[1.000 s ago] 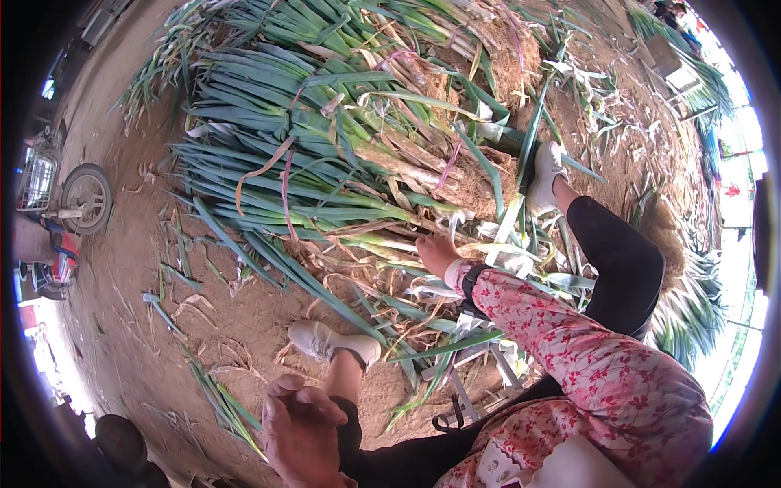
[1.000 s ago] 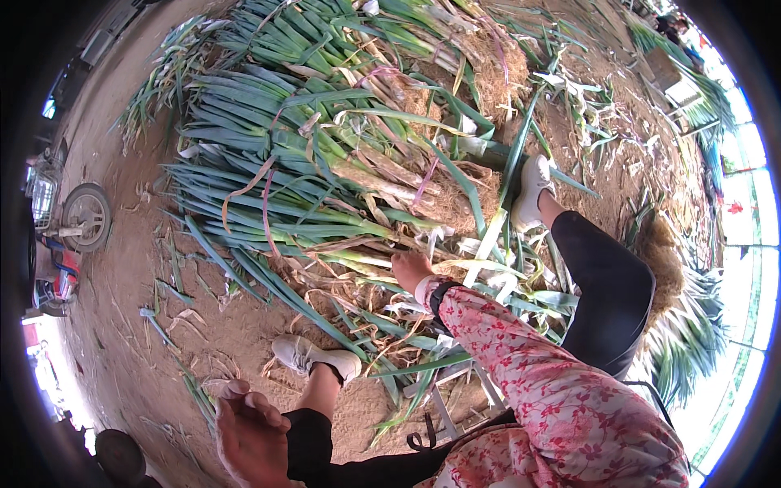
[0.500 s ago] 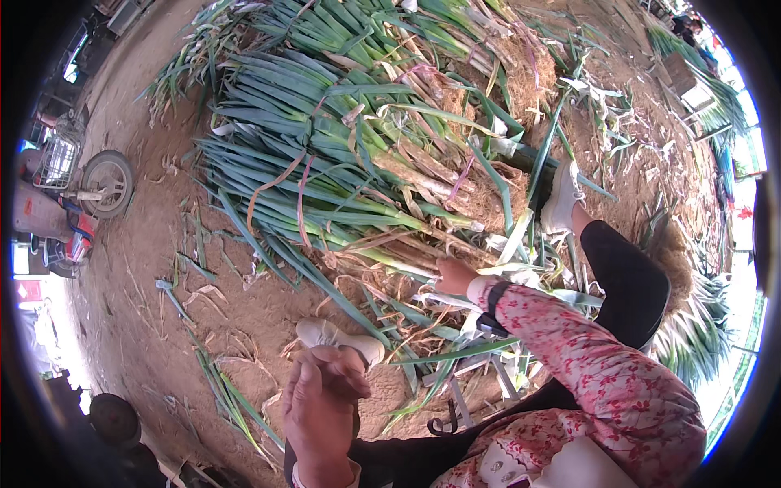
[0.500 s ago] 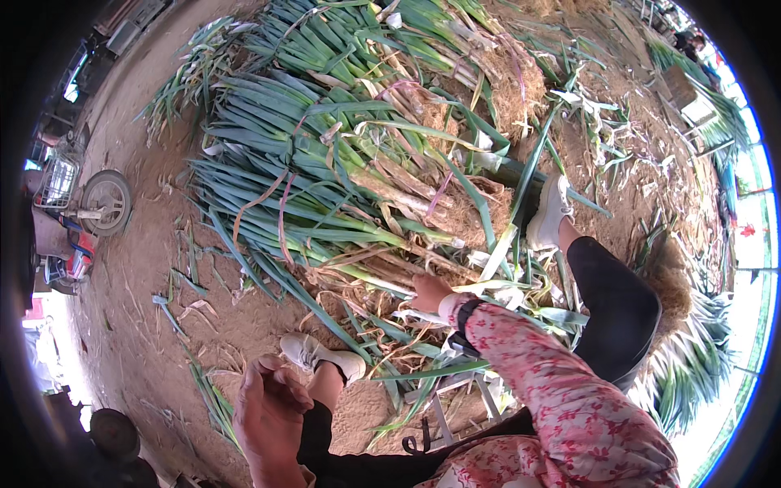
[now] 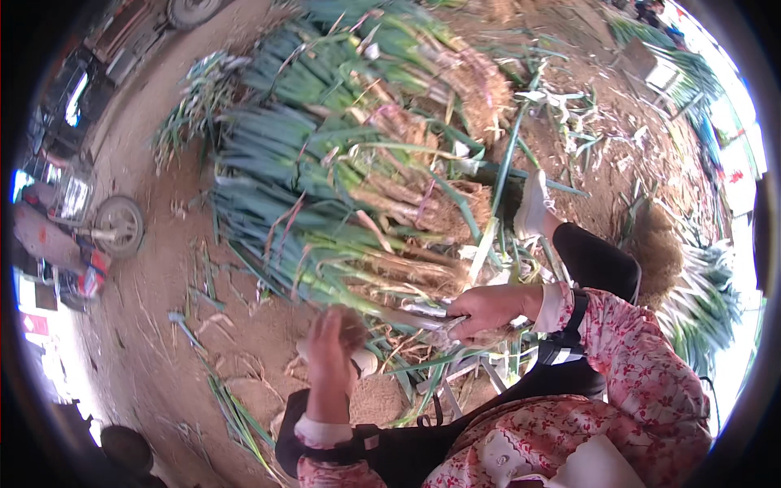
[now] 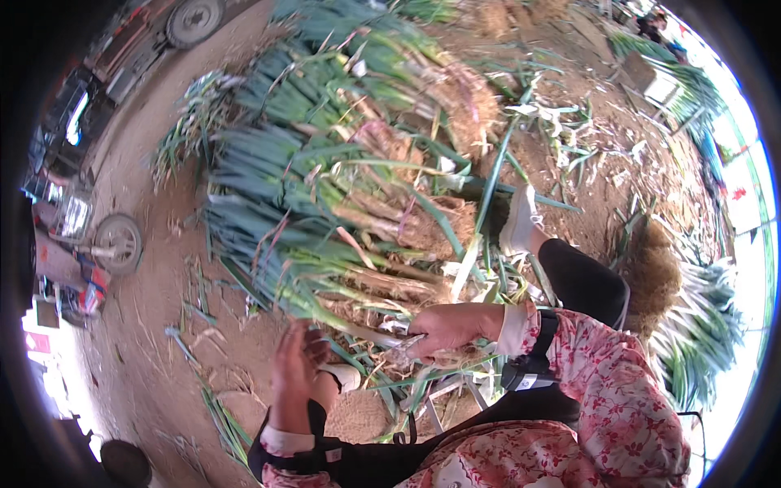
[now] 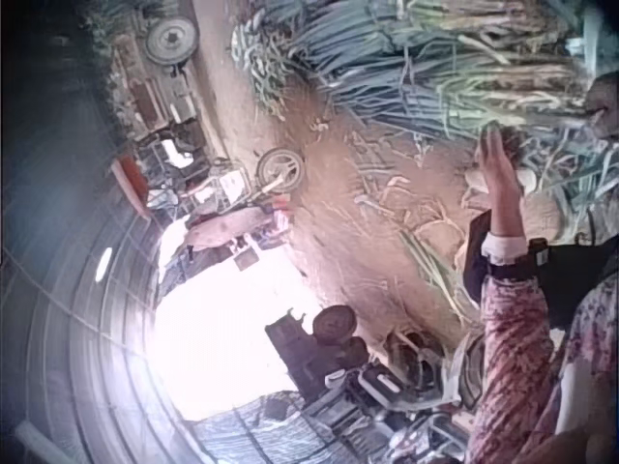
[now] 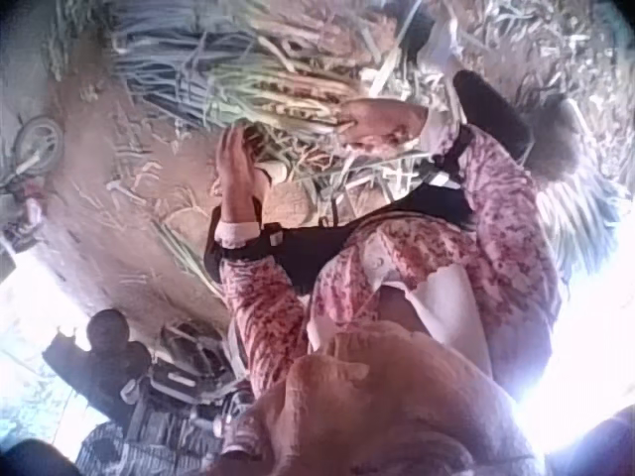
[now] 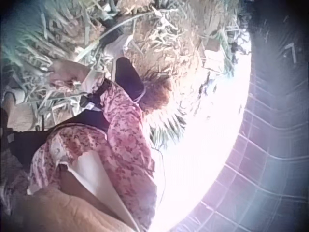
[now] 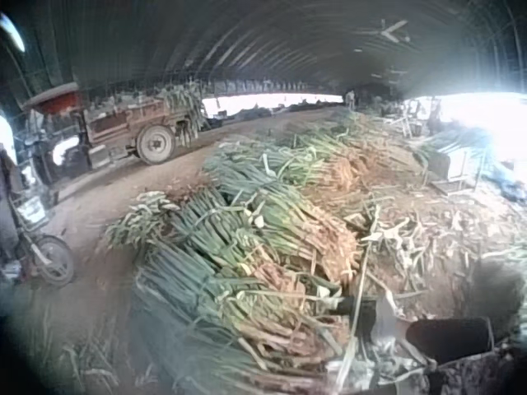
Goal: The person peels the outer layers from leeks by hand, shakes off loose dirt, and places the cleaned leeks onto a pile. They then gather the leeks together and secure the bundle with a pink plastic tie.
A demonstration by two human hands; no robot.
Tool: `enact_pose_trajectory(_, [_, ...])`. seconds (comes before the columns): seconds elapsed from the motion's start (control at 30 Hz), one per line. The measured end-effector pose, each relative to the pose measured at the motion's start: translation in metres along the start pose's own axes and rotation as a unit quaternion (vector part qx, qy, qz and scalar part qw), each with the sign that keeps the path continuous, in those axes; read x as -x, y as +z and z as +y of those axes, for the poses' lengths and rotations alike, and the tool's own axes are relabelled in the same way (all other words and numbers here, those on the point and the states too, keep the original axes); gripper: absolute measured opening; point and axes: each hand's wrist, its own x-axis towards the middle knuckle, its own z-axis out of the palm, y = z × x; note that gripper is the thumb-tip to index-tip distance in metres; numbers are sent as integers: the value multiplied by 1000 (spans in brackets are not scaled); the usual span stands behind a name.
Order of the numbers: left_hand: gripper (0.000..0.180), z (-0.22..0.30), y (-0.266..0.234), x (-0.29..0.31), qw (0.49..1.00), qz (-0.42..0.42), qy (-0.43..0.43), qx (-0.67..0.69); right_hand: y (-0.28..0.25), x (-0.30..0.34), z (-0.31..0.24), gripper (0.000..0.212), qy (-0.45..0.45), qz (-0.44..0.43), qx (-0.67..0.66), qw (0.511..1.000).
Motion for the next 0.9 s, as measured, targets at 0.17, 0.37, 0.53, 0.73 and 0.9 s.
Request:
enact_pose_trajectory(0.17, [75, -72, 30, -19, 977, -61, -192, 73, -3, 97, -51, 45, 161, 34, -48, 985])
enact_pose_trajectory(0.37, [35, -92, 113, 15, 878, -231, -113, 404, -10, 276, -125, 29, 185, 25, 31, 982])
enact_pose_trajectory(0.53, [37, -42, 186, 80, 838, -350, -81, 412, 12, 391, -130, 36, 316, 49, 27, 947])
enact_pose_trajectory(0.73, [40, 45, 180, 94, 932, -236, 212, 174, 52, 334, -65, 40, 182, 206, 51, 960])
enact_pose_trajectory(0.9, [41, 90, 117, 75, 913, -218, 306, 161, 42, 168, -49, 32, -40, 280, 80, 956])
